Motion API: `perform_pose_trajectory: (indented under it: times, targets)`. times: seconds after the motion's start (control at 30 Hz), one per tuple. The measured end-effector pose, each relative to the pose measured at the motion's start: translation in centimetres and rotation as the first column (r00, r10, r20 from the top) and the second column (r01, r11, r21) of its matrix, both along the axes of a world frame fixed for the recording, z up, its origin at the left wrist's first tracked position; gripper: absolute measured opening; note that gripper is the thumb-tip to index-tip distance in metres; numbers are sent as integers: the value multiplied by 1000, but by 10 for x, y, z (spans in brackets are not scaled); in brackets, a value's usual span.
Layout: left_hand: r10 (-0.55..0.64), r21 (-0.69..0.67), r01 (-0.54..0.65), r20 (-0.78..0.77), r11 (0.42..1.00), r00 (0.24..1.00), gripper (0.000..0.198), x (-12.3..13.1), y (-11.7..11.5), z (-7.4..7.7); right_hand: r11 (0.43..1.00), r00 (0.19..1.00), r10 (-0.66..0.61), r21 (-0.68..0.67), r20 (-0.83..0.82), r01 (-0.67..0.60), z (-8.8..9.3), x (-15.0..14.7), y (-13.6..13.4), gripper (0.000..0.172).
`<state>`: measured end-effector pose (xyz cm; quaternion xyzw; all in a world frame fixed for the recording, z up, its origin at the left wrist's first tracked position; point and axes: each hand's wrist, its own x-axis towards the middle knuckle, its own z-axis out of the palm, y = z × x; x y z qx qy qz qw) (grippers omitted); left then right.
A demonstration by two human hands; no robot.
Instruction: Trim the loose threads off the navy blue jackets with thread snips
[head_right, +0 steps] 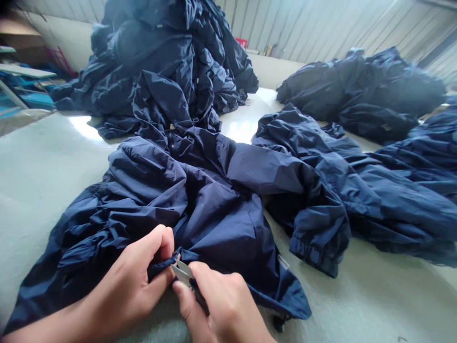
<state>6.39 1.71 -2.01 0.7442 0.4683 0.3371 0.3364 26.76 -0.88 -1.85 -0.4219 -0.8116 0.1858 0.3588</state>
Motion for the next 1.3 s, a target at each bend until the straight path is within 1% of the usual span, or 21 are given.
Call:
perform_pose_trajectory:
  times: [0.07, 0.2, 0.37, 0.47, 0.63, 0.73, 0.83, 0.9, 1.3]
  targets:
    - [4, 18, -3, -6, 1000, 1000, 23, 0, -1, 0, 1000, 1000, -8, 3, 15, 8, 0, -1, 0, 22]
    - [2, 31, -2, 0, 1000, 1000, 23, 0, 0, 2, 998, 999, -21, -50, 48, 24, 4, -2, -2, 21]
    - [-17, 6, 17, -28, 1000, 999, 23, -1, 0, 7, 999, 1000, -24, -47, 17, 25, 10, -1, -5, 16]
    - [-17, 16, 18, -33, 1000, 999, 23, -1, 1, 6, 994, 999, -3, -106, 37, 7, 11, 0, -5, 14]
    - [-13, 18, 14, -27, 1000, 1000, 23, 0, 2, 5, 991, 999, -10, -131, 34, 15, 10, 0, -7, 12]
    - [-16, 43, 18, -39, 999, 999, 22, 0, 2, 5, 976, 1000, -5, -218, 31, 12, 14, 0, -8, 15]
    - [-11, 66, 15, -59, 998, 998, 21, 0, 2, 5, 945, 1000, 10, -327, 23, -2, 17, 1, -7, 19]
    - [-8, 69, 13, -68, 998, 998, 21, 0, 2, 6, 931, 1000, 8, -365, 20, 0, 17, 2, -6, 20]
    - [-28, 61, 34, -90, 998, 996, 21, -1, 4, 9, 931, 999, 31, -364, 31, -17, 19, 2, -5, 20]
